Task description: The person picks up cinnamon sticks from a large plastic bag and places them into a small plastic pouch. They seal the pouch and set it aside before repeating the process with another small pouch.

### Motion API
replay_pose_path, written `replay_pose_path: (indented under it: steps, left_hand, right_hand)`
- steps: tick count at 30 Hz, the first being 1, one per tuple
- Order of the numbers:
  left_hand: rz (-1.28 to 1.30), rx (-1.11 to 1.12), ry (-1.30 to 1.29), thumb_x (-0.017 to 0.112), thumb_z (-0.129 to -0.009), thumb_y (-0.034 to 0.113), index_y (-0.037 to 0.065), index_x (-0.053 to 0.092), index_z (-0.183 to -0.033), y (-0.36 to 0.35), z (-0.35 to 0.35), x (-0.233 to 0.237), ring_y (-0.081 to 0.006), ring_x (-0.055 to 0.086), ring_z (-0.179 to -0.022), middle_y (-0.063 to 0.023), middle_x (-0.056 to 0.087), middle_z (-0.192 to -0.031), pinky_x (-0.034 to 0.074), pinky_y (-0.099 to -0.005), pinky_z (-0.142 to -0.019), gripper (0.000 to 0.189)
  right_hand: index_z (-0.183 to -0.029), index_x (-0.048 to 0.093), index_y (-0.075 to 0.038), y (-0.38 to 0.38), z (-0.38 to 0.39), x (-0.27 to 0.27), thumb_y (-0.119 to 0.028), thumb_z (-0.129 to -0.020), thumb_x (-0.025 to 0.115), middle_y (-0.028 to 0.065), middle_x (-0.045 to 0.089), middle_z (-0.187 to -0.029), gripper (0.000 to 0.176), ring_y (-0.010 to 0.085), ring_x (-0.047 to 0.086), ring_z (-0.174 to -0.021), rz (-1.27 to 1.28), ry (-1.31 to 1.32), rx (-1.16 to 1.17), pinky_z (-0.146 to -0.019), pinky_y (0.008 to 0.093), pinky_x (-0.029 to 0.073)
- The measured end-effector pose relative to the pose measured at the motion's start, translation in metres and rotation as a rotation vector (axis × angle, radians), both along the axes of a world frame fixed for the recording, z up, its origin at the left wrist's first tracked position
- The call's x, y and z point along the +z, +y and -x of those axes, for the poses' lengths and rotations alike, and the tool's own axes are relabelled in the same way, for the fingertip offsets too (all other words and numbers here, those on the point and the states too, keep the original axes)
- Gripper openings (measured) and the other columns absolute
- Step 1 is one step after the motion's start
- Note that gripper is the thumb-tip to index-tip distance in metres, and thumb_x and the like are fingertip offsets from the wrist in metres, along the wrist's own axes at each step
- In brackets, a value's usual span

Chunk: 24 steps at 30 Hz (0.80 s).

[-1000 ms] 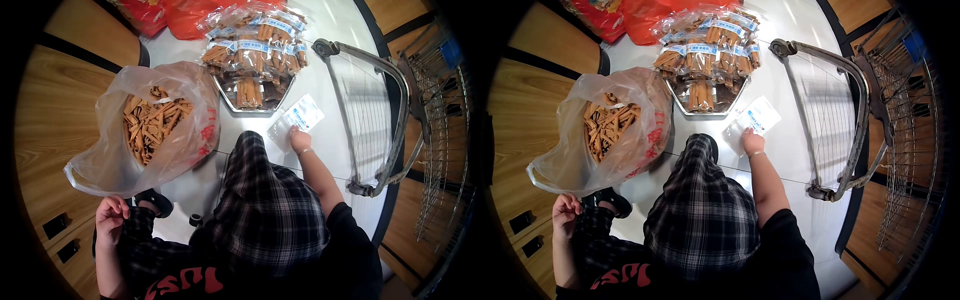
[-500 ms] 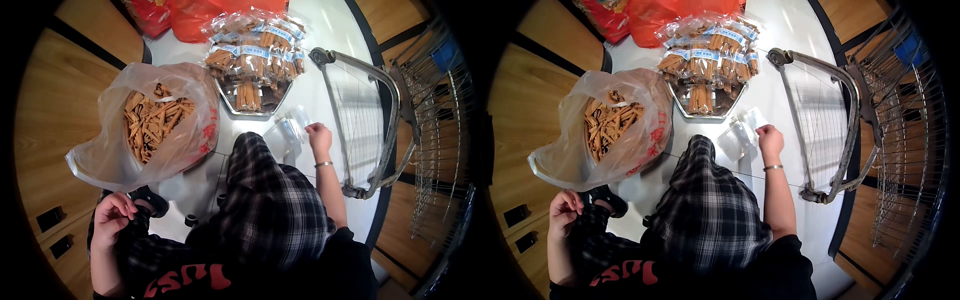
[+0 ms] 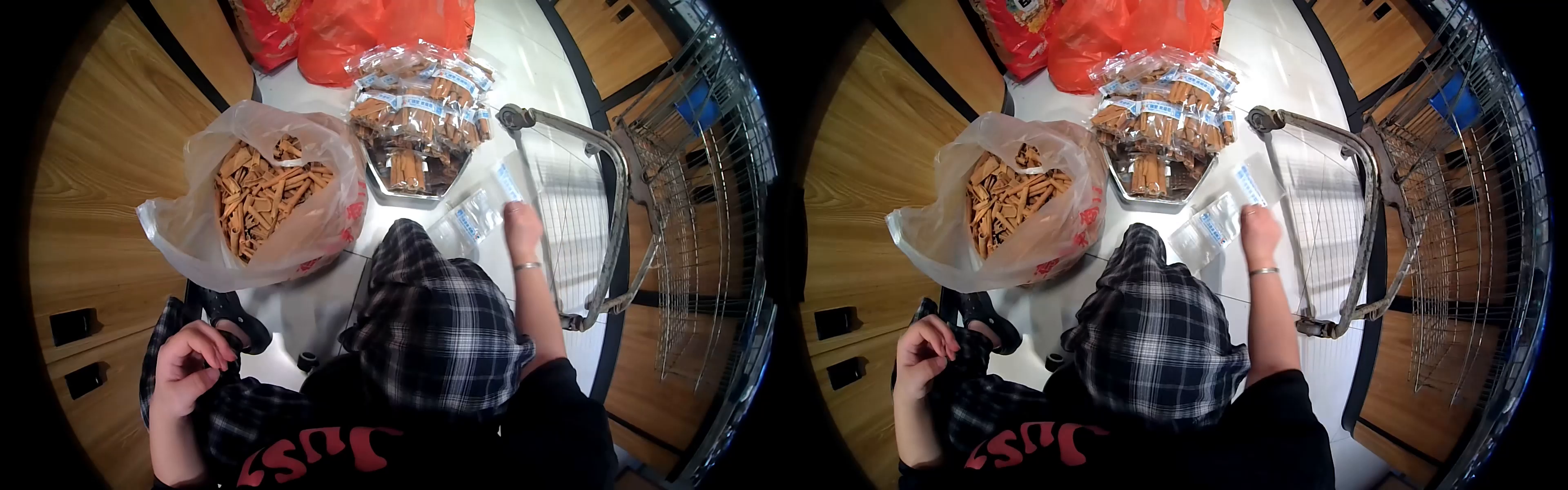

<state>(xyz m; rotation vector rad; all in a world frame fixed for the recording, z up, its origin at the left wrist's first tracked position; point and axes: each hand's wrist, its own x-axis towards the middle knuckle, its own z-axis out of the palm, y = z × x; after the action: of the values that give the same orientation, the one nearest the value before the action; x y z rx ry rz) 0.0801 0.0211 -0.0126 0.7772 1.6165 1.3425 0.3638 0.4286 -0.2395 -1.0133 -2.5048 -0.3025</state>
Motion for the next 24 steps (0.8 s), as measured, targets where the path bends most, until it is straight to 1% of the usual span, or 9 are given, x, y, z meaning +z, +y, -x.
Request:
replay_pose_path:
  steps: [3,5,6,8,12,18,20,23,24]
  left_hand:
    - [0.011,0.061,0.008,0.054,-0.064,0.003,0.006,0.045,-0.070,-0.008,-0.001,-0.005,-0.0123,0.045,-0.063,-0.0088,0.048,-0.077,0.039,-0.0212,-0.058,0.011]
    - [0.006,0.097,0.012,0.052,-0.063,0.002,0.006,0.044,-0.069,-0.011,-0.001,-0.009,-0.0122,0.044,-0.063,-0.0087,0.048,-0.076,0.039,-0.0213,-0.058,0.011]
    - [0.002,0.104,0.006,0.052,-0.063,0.002,0.006,0.044,-0.069,-0.012,-0.001,-0.009,-0.0123,0.045,-0.062,-0.0088,0.048,-0.076,0.039,-0.0213,-0.058,0.010]
    - [0.009,0.110,-0.004,0.053,-0.064,0.002,0.006,0.045,-0.069,-0.009,-0.002,-0.010,-0.0124,0.045,-0.062,-0.0088,0.048,-0.077,0.039,-0.0214,-0.058,0.010]
    - [0.016,0.025,0.029,0.053,-0.066,0.000,0.005,0.047,-0.068,0.003,-0.004,-0.005,-0.0128,0.047,-0.064,-0.0087,0.051,-0.076,0.040,-0.0224,-0.060,0.008]
    - [-0.070,-0.019,0.029,0.050,-0.062,-0.008,0.004,0.050,-0.067,0.011,-0.006,0.010,-0.0161,0.051,-0.071,-0.0083,0.054,-0.076,0.041,-0.0245,-0.064,0.013]
    - [-0.056,-0.124,0.147,0.047,-0.059,-0.011,0.003,0.051,-0.068,0.008,-0.007,0.015,-0.0177,0.053,-0.072,-0.0092,0.056,-0.077,0.042,-0.0248,-0.064,0.017]
    - [-0.065,-0.163,0.210,0.046,-0.059,-0.013,0.002,0.052,-0.070,0.006,-0.012,0.023,-0.0177,0.054,-0.072,-0.0100,0.057,-0.079,0.044,-0.0252,-0.064,0.020]
    - [-0.081,-0.141,0.174,0.045,-0.061,-0.015,0.001,0.053,-0.073,0.007,-0.015,0.024,-0.0173,0.056,-0.071,-0.0103,0.057,-0.079,0.045,-0.0253,-0.063,0.021]
  right_hand:
    - [-0.070,0.054,-0.012,-0.026,-0.004,-0.082,-0.016,-0.076,0.047,0.0051,0.057,-0.068,0.011,0.0208,0.058,-0.067,0.276,-0.380,-0.160,-0.054,0.0328,0.046]
    - [-0.075,0.057,-0.011,-0.043,-0.009,-0.120,-0.018,-0.079,0.043,0.0071,0.060,-0.075,0.016,0.0227,0.059,-0.070,0.528,-0.467,-0.167,-0.057,0.0350,0.047]
    - [-0.075,0.057,-0.011,-0.049,-0.003,-0.121,-0.018,-0.079,0.043,0.0071,0.060,-0.075,0.016,0.0227,0.059,-0.070,0.532,-0.466,-0.159,-0.057,0.0350,0.047]
    - [-0.078,0.058,-0.009,-0.059,0.003,-0.118,-0.020,-0.080,0.046,0.0108,0.061,-0.079,0.017,0.0274,0.059,-0.072,0.761,-0.465,-0.268,-0.061,0.0399,0.046]
    - [-0.077,0.057,-0.009,-0.058,0.005,-0.123,-0.021,-0.079,0.047,0.0115,0.061,-0.078,0.016,0.0275,0.059,-0.072,0.746,-0.378,-0.379,-0.060,0.0397,0.046]
    - [-0.076,0.058,-0.009,-0.036,-0.006,-0.048,-0.022,-0.079,0.049,0.0119,0.060,-0.069,0.016,0.0287,0.058,-0.064,0.410,-0.032,-0.474,-0.054,0.0385,0.046]
    - [-0.079,0.059,-0.009,-0.026,-0.008,-0.015,-0.023,-0.080,0.049,0.0121,0.060,-0.069,0.018,0.0284,0.058,-0.063,0.338,0.041,-0.482,-0.054,0.0383,0.046]
    - [-0.083,0.062,-0.008,-0.021,0.001,0.048,-0.021,-0.079,0.051,0.0116,0.062,-0.071,0.018,0.0252,0.058,-0.061,0.405,0.271,-0.289,-0.053,0.0328,0.045]
    - [-0.083,0.063,-0.006,-0.028,0.014,0.081,-0.021,-0.079,0.053,0.0095,0.062,-0.070,0.018,0.0207,0.057,-0.058,0.546,0.337,-0.274,-0.053,0.0297,0.044]
